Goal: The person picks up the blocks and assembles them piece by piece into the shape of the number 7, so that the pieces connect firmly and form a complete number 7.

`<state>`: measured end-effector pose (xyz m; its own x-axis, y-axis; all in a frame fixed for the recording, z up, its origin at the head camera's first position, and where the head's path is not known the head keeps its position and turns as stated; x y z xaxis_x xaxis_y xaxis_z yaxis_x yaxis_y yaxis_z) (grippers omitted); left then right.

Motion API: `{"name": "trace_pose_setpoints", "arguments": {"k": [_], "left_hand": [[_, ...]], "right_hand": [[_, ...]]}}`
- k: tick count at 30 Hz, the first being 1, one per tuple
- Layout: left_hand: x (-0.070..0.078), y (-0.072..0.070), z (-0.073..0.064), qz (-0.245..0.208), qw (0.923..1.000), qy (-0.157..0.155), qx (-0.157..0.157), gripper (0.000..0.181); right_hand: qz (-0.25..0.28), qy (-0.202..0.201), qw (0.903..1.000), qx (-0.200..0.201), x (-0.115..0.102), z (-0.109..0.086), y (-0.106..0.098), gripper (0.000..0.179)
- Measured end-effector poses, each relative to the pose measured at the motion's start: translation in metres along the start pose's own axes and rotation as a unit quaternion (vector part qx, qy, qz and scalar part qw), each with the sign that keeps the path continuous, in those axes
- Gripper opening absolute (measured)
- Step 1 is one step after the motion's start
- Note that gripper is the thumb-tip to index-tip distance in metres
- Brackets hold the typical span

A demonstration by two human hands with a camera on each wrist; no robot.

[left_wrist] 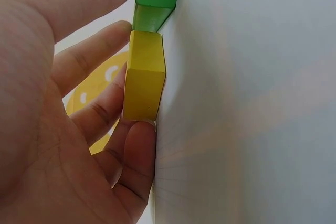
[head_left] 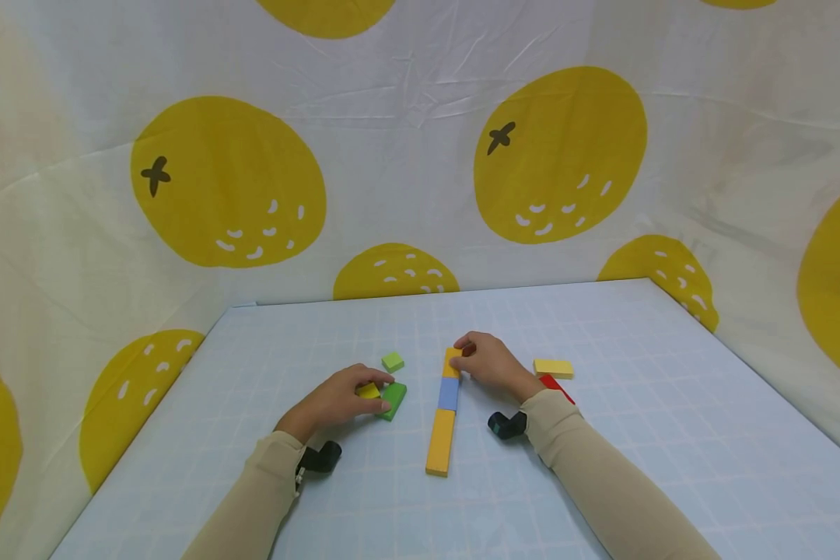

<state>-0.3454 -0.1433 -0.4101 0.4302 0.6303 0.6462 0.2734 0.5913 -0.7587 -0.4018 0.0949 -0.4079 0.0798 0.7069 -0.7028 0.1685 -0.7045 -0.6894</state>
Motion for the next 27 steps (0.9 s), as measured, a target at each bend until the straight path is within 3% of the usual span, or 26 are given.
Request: {"name": "trace_pose_setpoints", "arguments": {"k": [22,27], "left_hand": [[-0.0019,-0.0015,-0.001,0.0,1.0,-0.003,0.004,0.04],[-0.0005,0.0001,0.0001,-0.001,1.0,0.009,-0.001,0.041]], "right_hand": [[-0.008,-0.003,1.0,-0.001,-0.0017,0.0032,0.0021,0.034],[0.0,0.005,1.0,-0.003,0.0026,0.0008,-0.0006,0.035]]}}
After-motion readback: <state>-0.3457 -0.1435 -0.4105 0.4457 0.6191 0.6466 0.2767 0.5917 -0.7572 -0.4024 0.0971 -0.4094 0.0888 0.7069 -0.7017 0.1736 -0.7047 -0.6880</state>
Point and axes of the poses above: each hand's wrist, its own z-axis towards the middle knuckle, its own y-axis out of the palm, x = y × z, the point moved 10 cm from there along z, towards the middle knuckle, and after that the axes turned 13 degrees about y, right-handed, at the moved point
